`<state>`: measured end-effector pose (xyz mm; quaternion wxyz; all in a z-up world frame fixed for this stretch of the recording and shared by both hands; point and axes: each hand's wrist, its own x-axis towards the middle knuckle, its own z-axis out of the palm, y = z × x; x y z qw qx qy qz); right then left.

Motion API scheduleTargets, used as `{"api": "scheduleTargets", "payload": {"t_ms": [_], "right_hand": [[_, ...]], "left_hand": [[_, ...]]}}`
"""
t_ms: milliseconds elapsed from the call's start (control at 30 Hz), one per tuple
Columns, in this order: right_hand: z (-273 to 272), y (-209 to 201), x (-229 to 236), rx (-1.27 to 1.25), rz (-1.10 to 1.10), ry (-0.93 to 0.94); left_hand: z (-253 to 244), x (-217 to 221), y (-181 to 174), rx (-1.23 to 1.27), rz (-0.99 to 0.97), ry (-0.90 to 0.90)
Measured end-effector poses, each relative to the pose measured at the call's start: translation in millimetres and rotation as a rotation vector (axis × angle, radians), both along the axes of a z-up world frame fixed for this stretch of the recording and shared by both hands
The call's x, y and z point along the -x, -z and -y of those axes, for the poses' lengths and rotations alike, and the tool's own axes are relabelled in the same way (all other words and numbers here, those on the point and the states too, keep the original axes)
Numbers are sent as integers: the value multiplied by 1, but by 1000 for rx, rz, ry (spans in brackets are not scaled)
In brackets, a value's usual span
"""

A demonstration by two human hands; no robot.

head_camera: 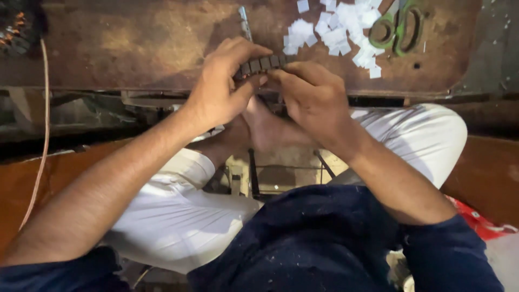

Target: The person inserts small white paper pieces into the slots of a cylindrical electrical component with copper windings. They repeatedly pick up the paper pieces and place them into the slots, occasionally rotating the component to access different areas.

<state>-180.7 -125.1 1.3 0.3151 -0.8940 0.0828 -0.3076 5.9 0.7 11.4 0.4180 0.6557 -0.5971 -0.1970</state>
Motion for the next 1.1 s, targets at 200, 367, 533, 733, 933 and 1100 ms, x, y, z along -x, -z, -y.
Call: {"api": "scheduleTargets", "payload": {"t_ms": [200, 367, 533, 733, 933, 1100], "right_hand": [[6, 1, 0, -3, 16, -32], [-1, 11, 3, 105, 69, 137], [-10, 23, 1, 154, 196, 130], [-8, 14, -2, 282, 79, 80], [6, 3, 0, 173, 8, -13], [7, 6, 1, 199, -2, 7]], "left_hand": [[2, -2, -1, 12, 40, 30], [3, -4, -6, -57, -4, 79], [-6, -8, -2, 78, 99, 175], [-5, -4, 4, 33, 60, 88], [-1, -7, 6, 29, 30, 104], [-1, -1, 2, 22, 26, 77]]}}
